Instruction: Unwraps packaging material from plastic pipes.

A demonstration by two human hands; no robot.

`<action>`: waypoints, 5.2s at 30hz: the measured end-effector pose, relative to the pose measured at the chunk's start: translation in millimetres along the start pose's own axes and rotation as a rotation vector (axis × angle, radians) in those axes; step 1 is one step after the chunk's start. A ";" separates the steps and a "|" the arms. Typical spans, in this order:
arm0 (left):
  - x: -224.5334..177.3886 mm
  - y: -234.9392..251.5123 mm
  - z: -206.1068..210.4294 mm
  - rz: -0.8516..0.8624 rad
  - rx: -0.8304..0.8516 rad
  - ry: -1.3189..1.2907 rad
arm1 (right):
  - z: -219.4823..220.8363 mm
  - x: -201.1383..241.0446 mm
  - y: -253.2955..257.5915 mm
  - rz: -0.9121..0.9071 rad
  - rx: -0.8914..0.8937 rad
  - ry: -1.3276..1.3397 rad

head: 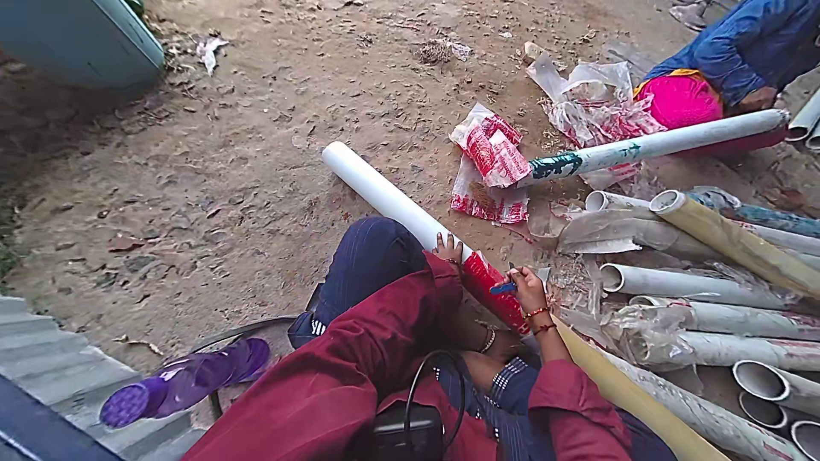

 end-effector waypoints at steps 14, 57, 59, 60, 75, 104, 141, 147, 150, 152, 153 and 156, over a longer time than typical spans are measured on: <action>20.4 42.1 25.0 0.003 -0.200 -0.367 | 80.3 58.3 19.8 -0.183 0.327 -1.581; -8.7 3.3 -9.1 0.143 0.094 -0.222 | -85.3 25.5 -51.8 -0.078 -0.113 -1.446; -8.2 5.8 -6.0 0.203 0.055 -0.202 | -117.9 4.8 -66.5 0.020 -0.237 -1.260; -7.3 7.2 -5.9 0.207 0.058 -0.197 | -128.1 -3.2 -70.9 0.078 -0.252 -1.185; 4.7 40.9 12.3 0.240 -0.100 -0.035 | -117.6 12.8 -68.5 0.020 -0.154 -1.049; -16.9 10.7 16.8 0.315 0.310 0.136 | -115.0 -1.7 -54.2 0.098 -0.039 -1.049; -36.1 20.1 50.5 0.480 0.353 0.506 | -95.8 -7.4 -49.6 0.163 0.115 -1.045; -35.0 12.7 53.5 0.448 0.322 0.434 | -94.5 -7.7 -48.3 0.139 0.106 -1.037; -32.7 8.4 56.7 0.421 0.311 0.424 | -95.2 -8.8 -49.9 0.148 0.102 -1.036; -32.4 3.8 56.3 0.418 0.326 0.423 | -94.3 -10.5 -49.3 0.153 0.104 -1.042; -32.1 2.6 56.0 0.413 0.336 0.428 | -93.9 -11.2 -49.2 0.154 0.105 -1.042; -30.8 2.1 56.4 0.420 0.358 0.434 | -93.8 -11.7 -49.3 0.157 0.103 -1.038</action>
Point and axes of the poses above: each hand's wrist, its own y-axis towards the middle knuckle, its own z-axis out of the palm, x = y × z, the point moved 7 cm from there along y, towards the middle knuckle, and after that the axes turned 15 degrees about -y, right-handed, at the moved point
